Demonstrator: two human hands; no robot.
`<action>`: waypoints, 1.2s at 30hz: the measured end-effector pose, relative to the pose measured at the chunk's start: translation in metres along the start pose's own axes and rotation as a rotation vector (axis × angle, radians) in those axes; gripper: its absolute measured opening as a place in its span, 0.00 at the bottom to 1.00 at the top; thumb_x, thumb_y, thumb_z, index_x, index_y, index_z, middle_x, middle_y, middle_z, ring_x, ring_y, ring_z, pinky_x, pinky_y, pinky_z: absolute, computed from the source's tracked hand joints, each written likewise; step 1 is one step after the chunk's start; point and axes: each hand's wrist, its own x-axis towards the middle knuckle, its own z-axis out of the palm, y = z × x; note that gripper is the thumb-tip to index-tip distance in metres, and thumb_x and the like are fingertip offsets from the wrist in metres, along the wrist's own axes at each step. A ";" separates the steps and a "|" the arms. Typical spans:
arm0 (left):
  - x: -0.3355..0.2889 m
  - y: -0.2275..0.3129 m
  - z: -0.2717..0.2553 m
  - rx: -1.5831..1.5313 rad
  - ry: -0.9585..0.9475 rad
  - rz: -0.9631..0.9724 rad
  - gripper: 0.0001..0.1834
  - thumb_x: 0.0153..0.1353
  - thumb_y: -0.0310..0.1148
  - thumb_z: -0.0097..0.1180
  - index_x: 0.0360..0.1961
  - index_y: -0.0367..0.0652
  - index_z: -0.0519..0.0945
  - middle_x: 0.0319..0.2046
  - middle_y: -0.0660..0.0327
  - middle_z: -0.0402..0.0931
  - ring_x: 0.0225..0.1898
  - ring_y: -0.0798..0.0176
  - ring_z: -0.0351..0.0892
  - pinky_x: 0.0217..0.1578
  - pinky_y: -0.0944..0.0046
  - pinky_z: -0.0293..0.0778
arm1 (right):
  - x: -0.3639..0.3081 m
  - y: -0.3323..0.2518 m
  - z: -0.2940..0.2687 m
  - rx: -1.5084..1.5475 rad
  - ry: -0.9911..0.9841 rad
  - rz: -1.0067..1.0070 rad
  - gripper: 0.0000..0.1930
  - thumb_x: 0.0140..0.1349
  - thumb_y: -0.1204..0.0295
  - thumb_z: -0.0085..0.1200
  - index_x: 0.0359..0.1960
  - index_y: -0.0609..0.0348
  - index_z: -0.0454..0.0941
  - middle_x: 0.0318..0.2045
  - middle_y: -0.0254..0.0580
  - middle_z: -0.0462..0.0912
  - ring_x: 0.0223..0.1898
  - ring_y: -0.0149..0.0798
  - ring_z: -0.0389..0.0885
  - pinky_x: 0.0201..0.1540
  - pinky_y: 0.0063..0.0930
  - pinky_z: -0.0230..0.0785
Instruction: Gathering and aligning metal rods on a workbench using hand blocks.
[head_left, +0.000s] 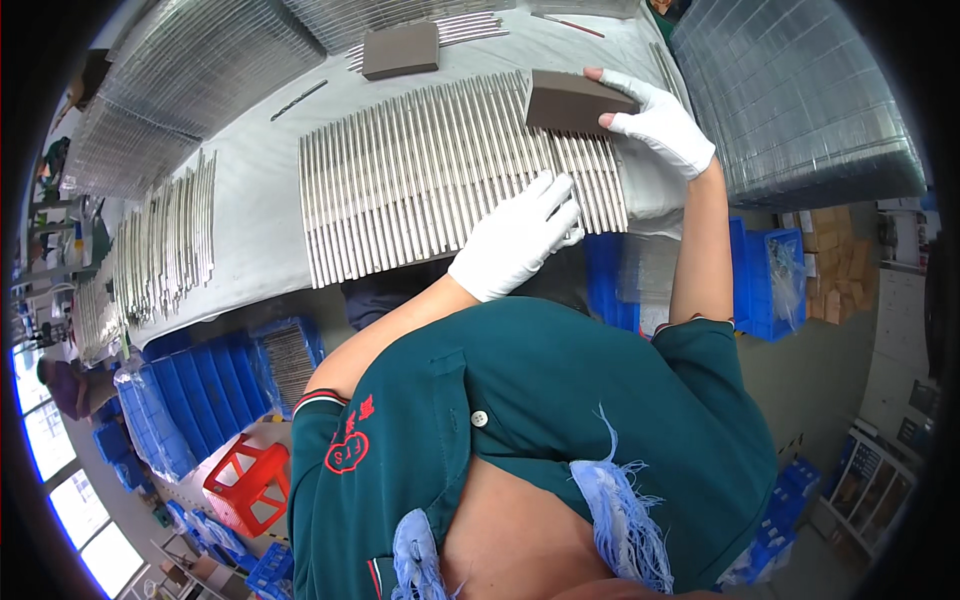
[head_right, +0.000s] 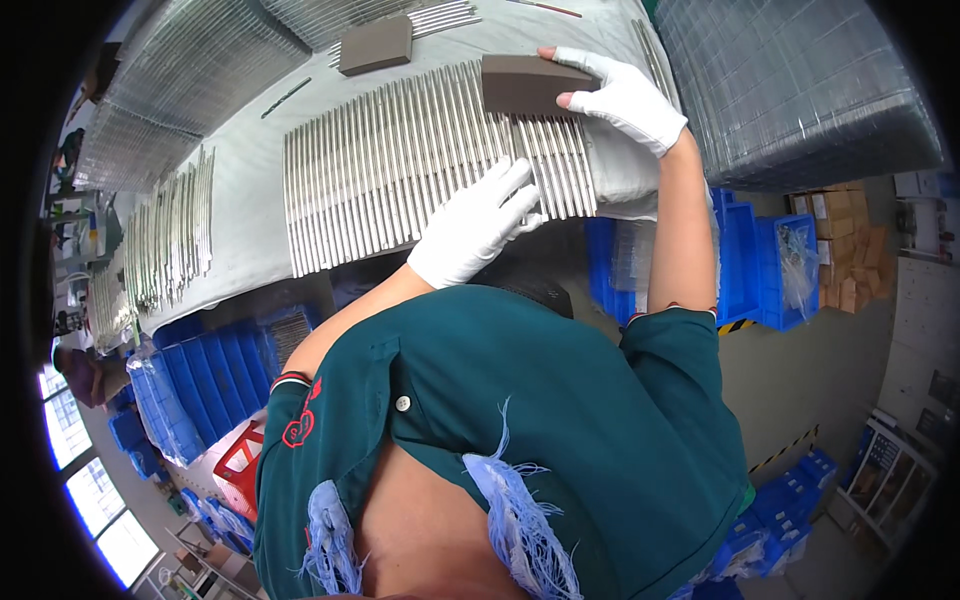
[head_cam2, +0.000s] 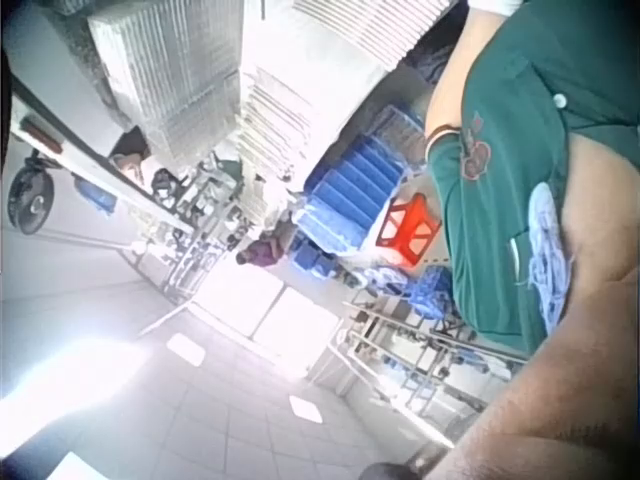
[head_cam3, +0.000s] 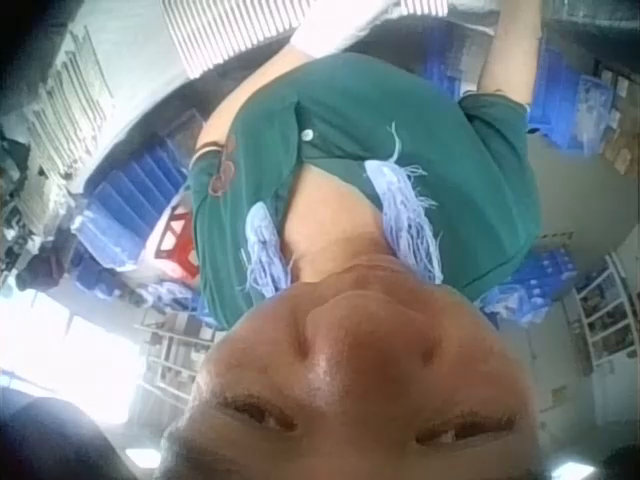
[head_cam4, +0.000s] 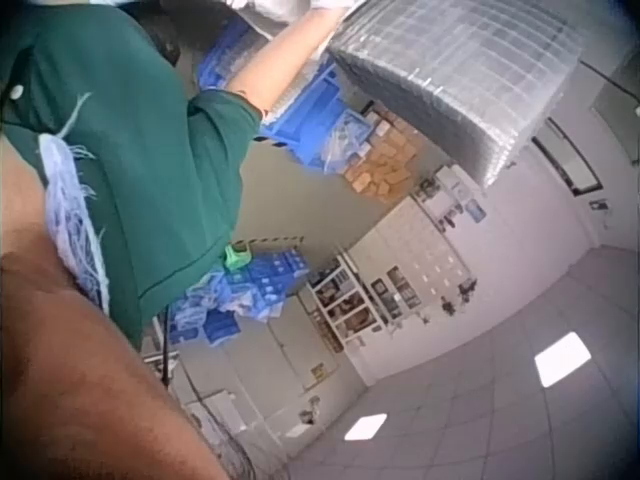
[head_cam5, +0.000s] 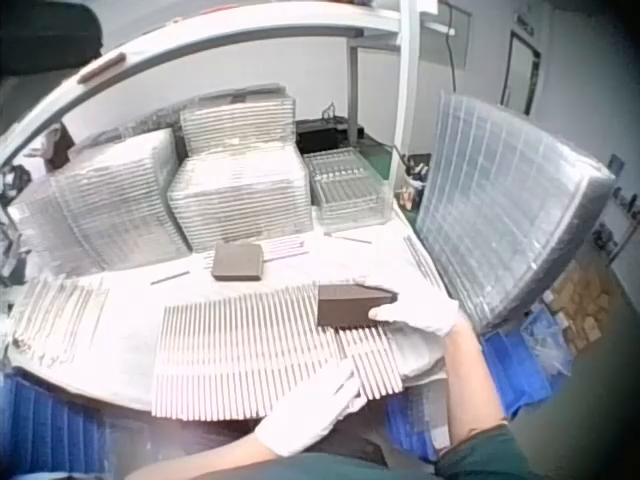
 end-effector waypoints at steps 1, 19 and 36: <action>-0.001 0.002 -0.002 -0.007 -0.038 -0.036 0.14 0.57 0.34 0.58 0.41 0.39 0.71 0.44 0.53 0.67 0.48 0.51 0.71 0.43 0.57 0.73 | -0.002 -0.006 0.002 0.052 -0.064 0.059 0.29 0.58 0.69 0.63 0.63 0.53 0.73 0.56 0.38 0.79 0.56 0.32 0.75 0.62 0.25 0.65; -0.004 -0.004 0.006 0.006 0.030 0.041 0.12 0.57 0.35 0.56 0.33 0.38 0.71 0.41 0.52 0.67 0.45 0.52 0.71 0.41 0.56 0.73 | 0.007 -0.008 -0.003 0.075 -0.199 0.080 0.27 0.59 0.78 0.56 0.63 0.59 0.72 0.59 0.41 0.76 0.58 0.34 0.74 0.64 0.27 0.64; -0.011 -0.004 0.007 -0.076 0.105 -0.022 0.15 0.58 0.36 0.61 0.43 0.42 0.74 0.48 0.52 0.71 0.46 0.49 0.76 0.41 0.55 0.76 | 0.003 -0.008 0.015 0.008 -0.117 0.030 0.27 0.59 0.73 0.61 0.62 0.57 0.73 0.58 0.40 0.77 0.57 0.33 0.74 0.61 0.25 0.65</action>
